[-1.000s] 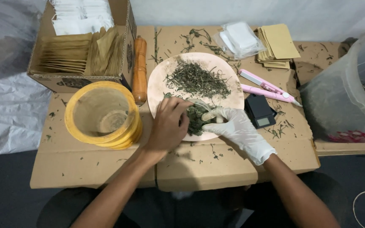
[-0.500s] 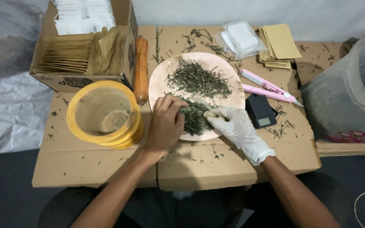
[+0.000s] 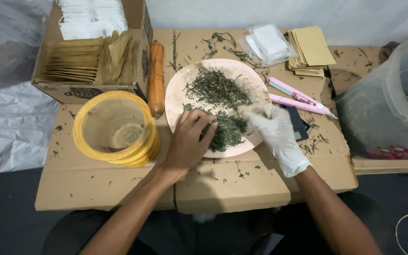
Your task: The person grinds dried leaves using a wooden mortar and pestle by hand, then uses a small piece of paper to scoop the ground leaves into a white filter bag.
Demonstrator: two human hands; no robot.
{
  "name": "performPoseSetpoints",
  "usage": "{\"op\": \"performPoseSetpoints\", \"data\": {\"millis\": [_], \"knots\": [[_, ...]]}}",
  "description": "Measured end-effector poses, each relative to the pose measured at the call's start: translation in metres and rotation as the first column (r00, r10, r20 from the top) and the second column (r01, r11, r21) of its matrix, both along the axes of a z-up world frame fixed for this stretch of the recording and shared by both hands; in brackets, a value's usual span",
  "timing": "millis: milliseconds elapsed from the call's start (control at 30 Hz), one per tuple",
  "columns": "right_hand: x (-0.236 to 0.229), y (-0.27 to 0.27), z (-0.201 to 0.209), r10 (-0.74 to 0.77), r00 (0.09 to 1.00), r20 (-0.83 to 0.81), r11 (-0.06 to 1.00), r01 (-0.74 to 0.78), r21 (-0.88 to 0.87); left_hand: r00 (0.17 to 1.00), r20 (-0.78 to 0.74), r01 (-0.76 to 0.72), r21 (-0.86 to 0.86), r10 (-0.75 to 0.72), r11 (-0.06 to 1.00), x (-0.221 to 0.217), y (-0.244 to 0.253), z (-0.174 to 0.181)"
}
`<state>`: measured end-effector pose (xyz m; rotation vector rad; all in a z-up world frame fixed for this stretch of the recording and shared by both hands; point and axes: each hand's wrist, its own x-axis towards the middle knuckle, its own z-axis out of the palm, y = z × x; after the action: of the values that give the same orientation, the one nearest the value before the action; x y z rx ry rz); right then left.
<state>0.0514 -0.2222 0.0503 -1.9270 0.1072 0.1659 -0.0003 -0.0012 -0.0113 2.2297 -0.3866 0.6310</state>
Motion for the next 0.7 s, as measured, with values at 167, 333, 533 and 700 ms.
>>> {"op": "performPoseSetpoints", "data": {"millis": [167,333,533,700], "knots": [[0.019,-0.006,-0.005,-0.039,0.994,0.104,0.964,0.064,-0.257,1.000,0.010,-0.005,0.007,0.005,1.000,0.000,0.007,0.002],[-0.005,-0.009,0.008,0.058,0.993,0.101,0.925,-0.015,-0.380,0.999,0.042,-0.017,0.042,0.015,0.999,0.006,0.016,-0.004],[-0.003,-0.038,-0.003,0.180,0.984,0.017,0.790,-0.134,-0.598,0.999,0.006,-0.050,0.063,0.050,0.997,0.004,0.020,0.009],[-0.010,-0.040,0.010,0.262,0.963,-0.057,0.680,-0.227,-0.698,0.998,-0.044,-0.037,0.074,0.041,0.997,0.000,0.020,0.021]]}}
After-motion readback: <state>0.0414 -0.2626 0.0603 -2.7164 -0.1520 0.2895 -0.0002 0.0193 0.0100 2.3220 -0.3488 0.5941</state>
